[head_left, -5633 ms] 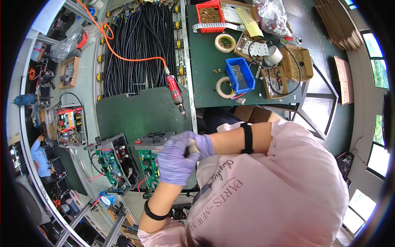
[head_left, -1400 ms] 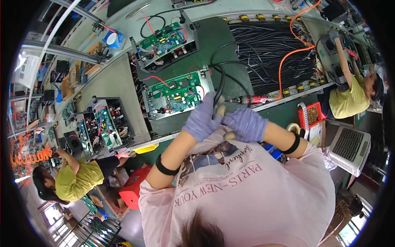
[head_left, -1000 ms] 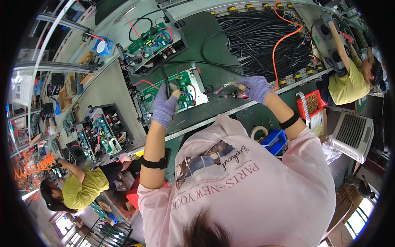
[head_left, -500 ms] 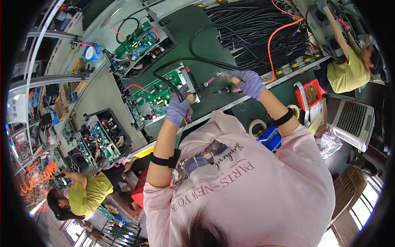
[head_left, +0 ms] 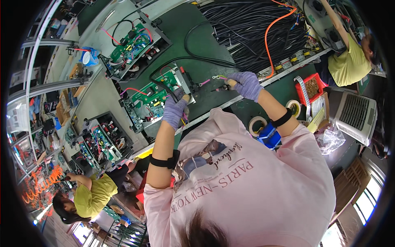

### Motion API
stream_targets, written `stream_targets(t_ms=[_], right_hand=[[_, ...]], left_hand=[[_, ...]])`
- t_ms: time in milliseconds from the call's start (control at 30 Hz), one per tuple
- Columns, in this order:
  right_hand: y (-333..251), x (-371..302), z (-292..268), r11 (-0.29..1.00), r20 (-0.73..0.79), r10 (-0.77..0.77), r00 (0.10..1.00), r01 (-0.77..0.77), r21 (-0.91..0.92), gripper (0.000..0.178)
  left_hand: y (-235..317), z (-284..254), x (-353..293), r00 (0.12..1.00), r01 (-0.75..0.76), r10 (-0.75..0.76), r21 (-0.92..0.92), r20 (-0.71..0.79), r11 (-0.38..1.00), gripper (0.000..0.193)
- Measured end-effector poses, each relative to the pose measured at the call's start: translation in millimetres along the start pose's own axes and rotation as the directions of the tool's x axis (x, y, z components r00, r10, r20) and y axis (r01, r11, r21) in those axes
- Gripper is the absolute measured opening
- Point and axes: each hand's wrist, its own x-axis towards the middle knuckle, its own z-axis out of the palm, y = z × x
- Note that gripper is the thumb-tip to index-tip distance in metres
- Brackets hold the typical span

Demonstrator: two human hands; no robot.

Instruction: Assembling the internal electronic components and outer housing of welding machines on a production line.

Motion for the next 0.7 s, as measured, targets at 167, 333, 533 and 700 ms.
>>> stream_targets(t_ms=[167,333,533,700], right_hand=[[-2,0,0,0.999,0.051,0.003,0.999,-0.005,0.039,0.028],[5,-6,2,0.971,0.085,0.003,0.996,-0.024,0.237,0.028],[0,7,6,0.997,0.243,-0.057,0.968,0.066,-0.031,0.034],[-22,25,13,0.996,0.172,0.031,0.985,-0.016,-0.087,0.041]], left_hand=[[-2,0,0,1.0,-0.011,0.01,0.012,0.009,1.0,0.037],[-4,0,1,1.0,0.002,-0.002,-0.006,-0.023,1.0,0.034],[-5,1,4,1.0,-0.001,0.001,0.004,-0.002,1.0,0.031],[-3,10,4,0.996,-0.008,0.003,-0.061,-0.091,0.998,0.027]])
